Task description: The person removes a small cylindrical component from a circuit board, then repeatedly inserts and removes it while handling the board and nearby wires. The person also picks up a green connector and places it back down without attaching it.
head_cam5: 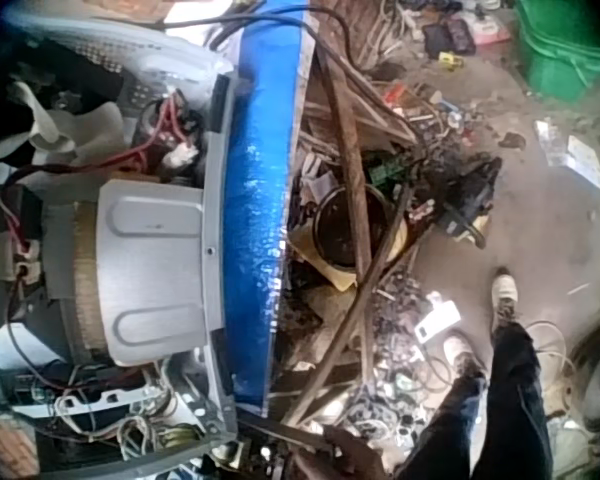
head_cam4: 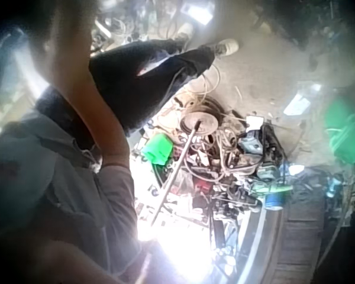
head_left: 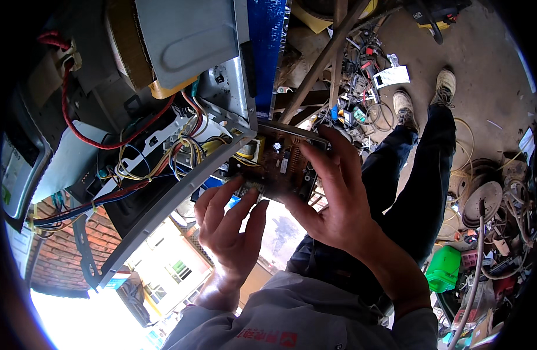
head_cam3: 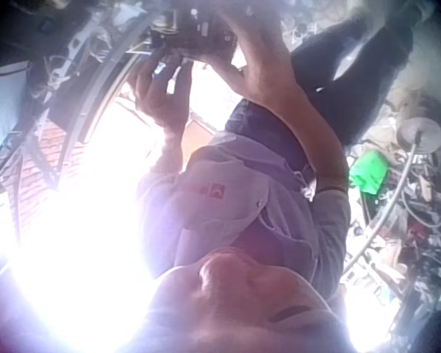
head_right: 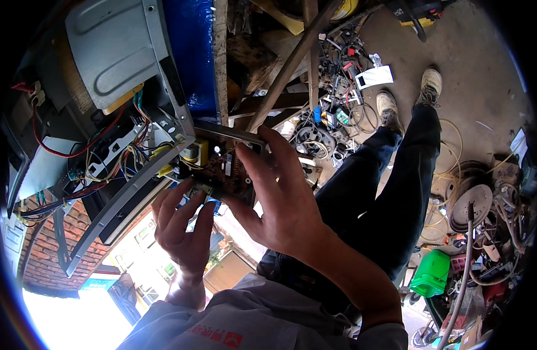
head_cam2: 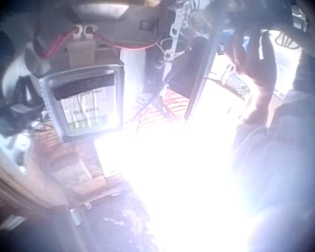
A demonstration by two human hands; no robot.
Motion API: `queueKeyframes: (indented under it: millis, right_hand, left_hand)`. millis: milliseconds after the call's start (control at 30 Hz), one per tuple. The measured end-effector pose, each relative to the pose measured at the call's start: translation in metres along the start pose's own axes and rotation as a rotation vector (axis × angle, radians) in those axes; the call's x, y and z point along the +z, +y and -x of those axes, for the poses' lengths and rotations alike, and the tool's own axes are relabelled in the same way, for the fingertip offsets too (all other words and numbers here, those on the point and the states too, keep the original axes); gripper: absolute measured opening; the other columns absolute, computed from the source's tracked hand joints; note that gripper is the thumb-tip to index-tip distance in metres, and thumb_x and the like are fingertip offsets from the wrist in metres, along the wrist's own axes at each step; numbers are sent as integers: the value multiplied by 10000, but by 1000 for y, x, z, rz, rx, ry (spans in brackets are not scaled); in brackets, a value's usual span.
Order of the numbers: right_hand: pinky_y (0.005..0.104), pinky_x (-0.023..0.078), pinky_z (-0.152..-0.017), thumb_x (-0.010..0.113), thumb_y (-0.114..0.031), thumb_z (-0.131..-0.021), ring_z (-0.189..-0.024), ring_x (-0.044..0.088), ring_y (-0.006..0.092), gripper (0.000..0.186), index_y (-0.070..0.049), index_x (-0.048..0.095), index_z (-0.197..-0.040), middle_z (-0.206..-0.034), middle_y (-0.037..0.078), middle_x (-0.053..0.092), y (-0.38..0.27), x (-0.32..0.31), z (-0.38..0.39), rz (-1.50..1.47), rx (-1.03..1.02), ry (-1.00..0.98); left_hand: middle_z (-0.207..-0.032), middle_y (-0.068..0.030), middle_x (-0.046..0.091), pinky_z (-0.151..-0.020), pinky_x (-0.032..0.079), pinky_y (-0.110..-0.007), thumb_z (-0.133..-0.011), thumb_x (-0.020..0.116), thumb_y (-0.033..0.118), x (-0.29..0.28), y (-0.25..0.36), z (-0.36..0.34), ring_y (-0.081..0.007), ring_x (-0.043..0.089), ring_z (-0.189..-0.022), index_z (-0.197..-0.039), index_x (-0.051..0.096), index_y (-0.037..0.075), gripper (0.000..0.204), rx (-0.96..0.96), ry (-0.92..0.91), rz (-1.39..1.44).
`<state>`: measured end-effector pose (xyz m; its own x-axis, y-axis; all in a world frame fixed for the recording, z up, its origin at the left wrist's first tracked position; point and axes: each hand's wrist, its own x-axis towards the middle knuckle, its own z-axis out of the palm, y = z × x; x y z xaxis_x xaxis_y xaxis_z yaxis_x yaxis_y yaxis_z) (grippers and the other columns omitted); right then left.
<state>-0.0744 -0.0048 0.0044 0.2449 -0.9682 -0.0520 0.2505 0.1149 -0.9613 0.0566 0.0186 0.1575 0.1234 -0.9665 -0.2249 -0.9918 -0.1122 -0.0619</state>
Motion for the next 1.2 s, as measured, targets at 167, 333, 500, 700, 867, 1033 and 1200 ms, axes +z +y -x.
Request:
queueKeyframes:
  millis: [167,333,500,700,867,1033,1200]
  right_hand:
    - [404,539,-983,939,-102,-790,-1229,598,351,834,-9,519,-1506,-1515,264,414,0,0,0,-16,9,6]
    - [421,579,-952,917,-94,-799,-1233,618,410,838,15,497,-1515,-1502,307,407,0,-3,0,10,-13,-20]
    - [407,533,-988,928,-88,-793,-1233,586,354,836,-5,510,-1513,-1518,266,411,-1,-2,0,-5,14,-12]
    - [416,559,-966,918,-96,-798,-1247,593,386,830,4,506,-1511,-1503,294,412,0,-2,0,-6,20,-27]
    - [456,585,-954,900,-140,-815,-1304,573,459,821,21,499,-1512,-1486,341,421,2,-4,0,19,21,-56]
    - [421,560,-989,921,-93,-806,-1230,618,380,803,25,510,-1487,-1515,289,402,2,-5,0,21,23,-56]
    - [485,559,-974,905,-126,-808,-1189,631,421,810,21,506,-1498,-1470,348,446,3,-5,-3,-7,3,-40]
  left_hand:
    - [-1271,-121,718,-962,510,-409,-751,899,7,3,2,2,-306,649,-1137,-1081,811,78,349,-22,22,-19]
    - [-1219,-98,689,-941,502,-399,-749,902,11,9,1,4,-296,638,-1108,-1101,810,88,372,-53,69,61]
    - [-1166,-88,699,-923,504,-395,-740,910,20,5,0,3,-290,642,-1079,-1097,805,82,377,-49,40,15]
    - [-1145,-87,716,-914,513,-409,-727,927,42,-1,0,0,-293,655,-1089,-1064,795,79,364,-84,5,8]
    - [-1141,-89,726,-920,516,-414,-724,933,51,-3,1,-3,-303,665,-1084,-1057,791,73,363,-42,-10,-30]
    - [-1148,-94,735,-924,520,-415,-726,926,51,-5,4,-6,-307,668,-1082,-1055,793,65,355,-41,-32,-41]
    - [-1139,-100,738,-923,526,-419,-736,914,49,-7,8,-9,-308,671,-1079,-1042,796,57,328,-48,-49,-56]
